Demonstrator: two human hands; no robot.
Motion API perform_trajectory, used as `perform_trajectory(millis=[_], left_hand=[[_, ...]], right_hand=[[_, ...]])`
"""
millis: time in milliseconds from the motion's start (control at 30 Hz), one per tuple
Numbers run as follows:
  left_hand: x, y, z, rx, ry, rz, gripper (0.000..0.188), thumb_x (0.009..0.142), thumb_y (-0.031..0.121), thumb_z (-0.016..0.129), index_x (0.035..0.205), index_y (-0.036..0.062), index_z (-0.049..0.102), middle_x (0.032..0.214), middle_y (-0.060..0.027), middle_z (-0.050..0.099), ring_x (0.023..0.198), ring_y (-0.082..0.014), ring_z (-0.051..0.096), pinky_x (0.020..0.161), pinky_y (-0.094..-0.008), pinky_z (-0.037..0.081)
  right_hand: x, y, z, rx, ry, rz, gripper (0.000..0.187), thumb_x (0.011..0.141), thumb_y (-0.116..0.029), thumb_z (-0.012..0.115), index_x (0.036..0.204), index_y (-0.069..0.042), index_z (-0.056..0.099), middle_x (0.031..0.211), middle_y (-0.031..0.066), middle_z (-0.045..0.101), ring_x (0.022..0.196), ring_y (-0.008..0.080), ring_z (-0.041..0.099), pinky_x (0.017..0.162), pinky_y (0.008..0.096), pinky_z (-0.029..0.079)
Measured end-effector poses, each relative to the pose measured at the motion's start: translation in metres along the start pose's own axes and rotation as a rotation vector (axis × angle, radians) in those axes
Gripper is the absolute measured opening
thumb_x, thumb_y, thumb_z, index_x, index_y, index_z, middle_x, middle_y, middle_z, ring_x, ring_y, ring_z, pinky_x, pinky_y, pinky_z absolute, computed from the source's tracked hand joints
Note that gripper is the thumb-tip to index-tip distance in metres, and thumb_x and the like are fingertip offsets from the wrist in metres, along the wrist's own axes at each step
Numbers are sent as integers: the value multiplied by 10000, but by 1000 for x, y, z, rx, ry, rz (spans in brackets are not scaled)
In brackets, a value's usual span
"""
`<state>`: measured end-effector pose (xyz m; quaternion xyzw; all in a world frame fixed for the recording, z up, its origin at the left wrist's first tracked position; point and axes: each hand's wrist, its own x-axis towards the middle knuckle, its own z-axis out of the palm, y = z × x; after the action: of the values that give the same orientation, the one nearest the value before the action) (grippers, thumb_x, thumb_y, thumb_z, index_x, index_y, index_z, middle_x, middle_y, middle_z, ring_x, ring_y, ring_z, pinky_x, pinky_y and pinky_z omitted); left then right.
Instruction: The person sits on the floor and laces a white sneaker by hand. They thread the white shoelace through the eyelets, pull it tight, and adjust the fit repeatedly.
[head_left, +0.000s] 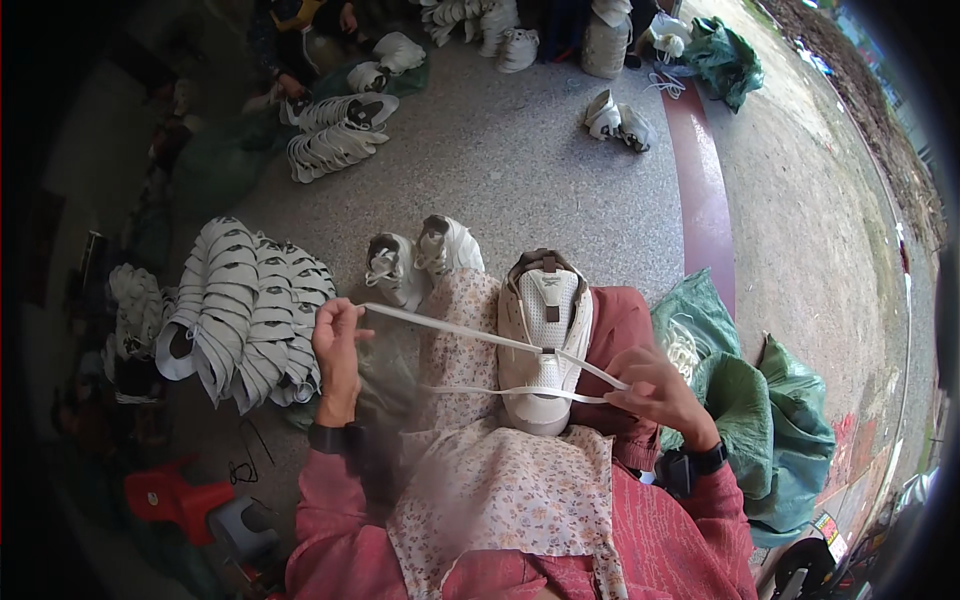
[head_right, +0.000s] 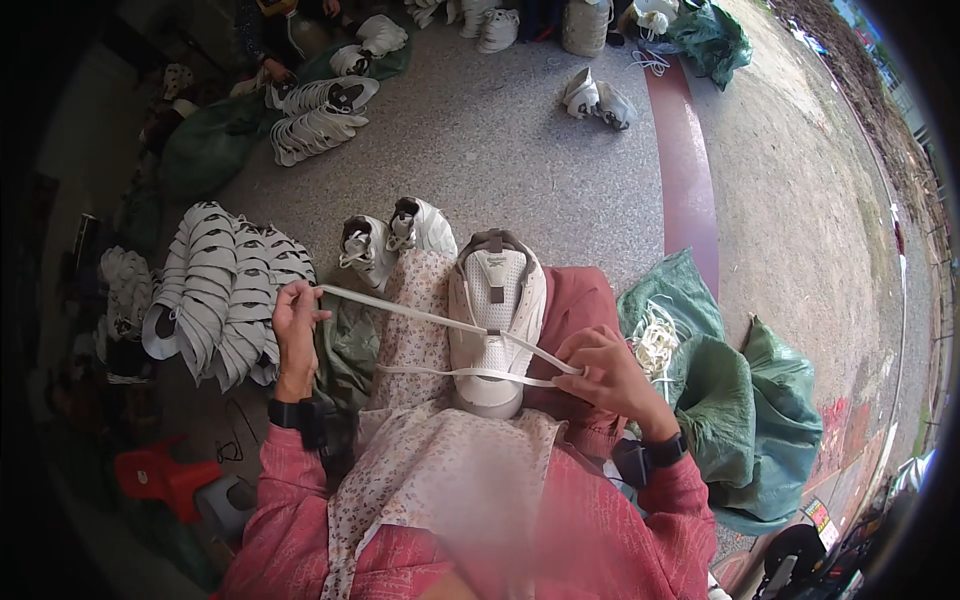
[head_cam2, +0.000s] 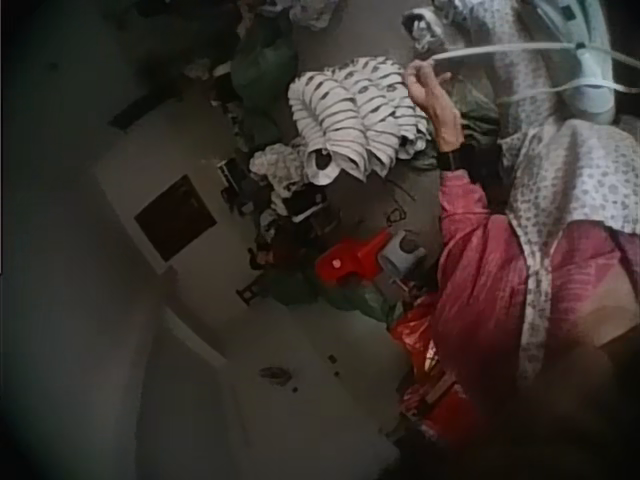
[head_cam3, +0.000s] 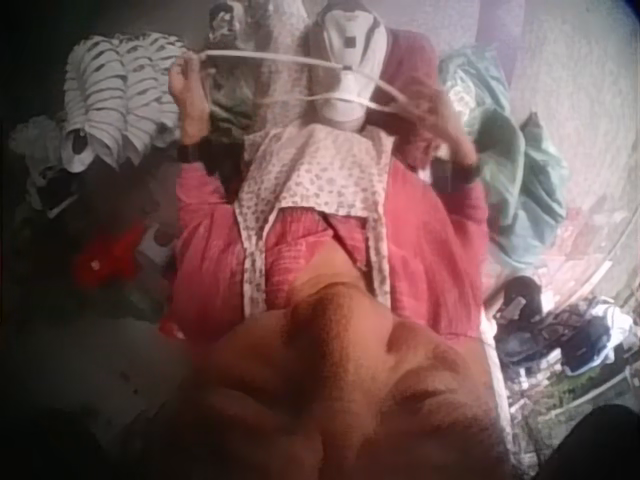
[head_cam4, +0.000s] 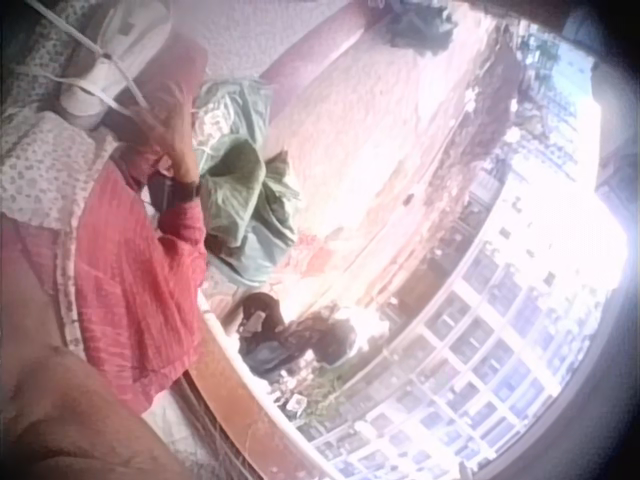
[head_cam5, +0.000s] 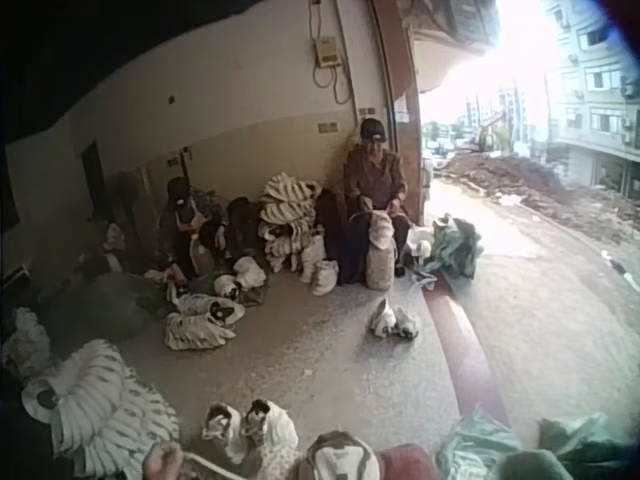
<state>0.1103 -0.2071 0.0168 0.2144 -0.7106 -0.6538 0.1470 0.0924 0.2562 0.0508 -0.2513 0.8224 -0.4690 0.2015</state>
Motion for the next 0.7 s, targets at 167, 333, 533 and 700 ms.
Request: perform_trajectory(millis=[167,333,533,700], left_hand=[[-21,27,66,-620,-261,-335,177,1069,218,470,1136,71,543,1253,-107,624,1194,-245,601,738,-316,594],[-19,15,76,-1020,-431,-571,120,1065,187,478,1085,88,543,850,8,517,717,-122,500,526,-236,406],[15,-34,1,-755,-160,-598,209,1019,189,577,838,156,479,633,68,341,488,-57,302,446,-212,263],[66,-193,-194,-857,226,-686,197,942,200,590,759,155,533,622,3,413,509,-157,399,436,-319,317]], right_hand=[[-20,21,-1,1182,422,-114,173,922,-189,630,801,-73,674,1229,135,643,1298,281,502,1182,521,237],[-54,46,-41,2023,695,-448,138,926,-157,643,810,-82,637,1138,87,656,1213,245,552,1197,548,208],[-159,114,-99,1952,1118,-640,37,892,-50,648,896,-26,676,985,74,677,1007,237,606,1129,523,326],[-237,164,-127,1826,1264,-546,122,889,-92,637,959,-5,688,1003,106,697,985,260,616,1033,510,395]])
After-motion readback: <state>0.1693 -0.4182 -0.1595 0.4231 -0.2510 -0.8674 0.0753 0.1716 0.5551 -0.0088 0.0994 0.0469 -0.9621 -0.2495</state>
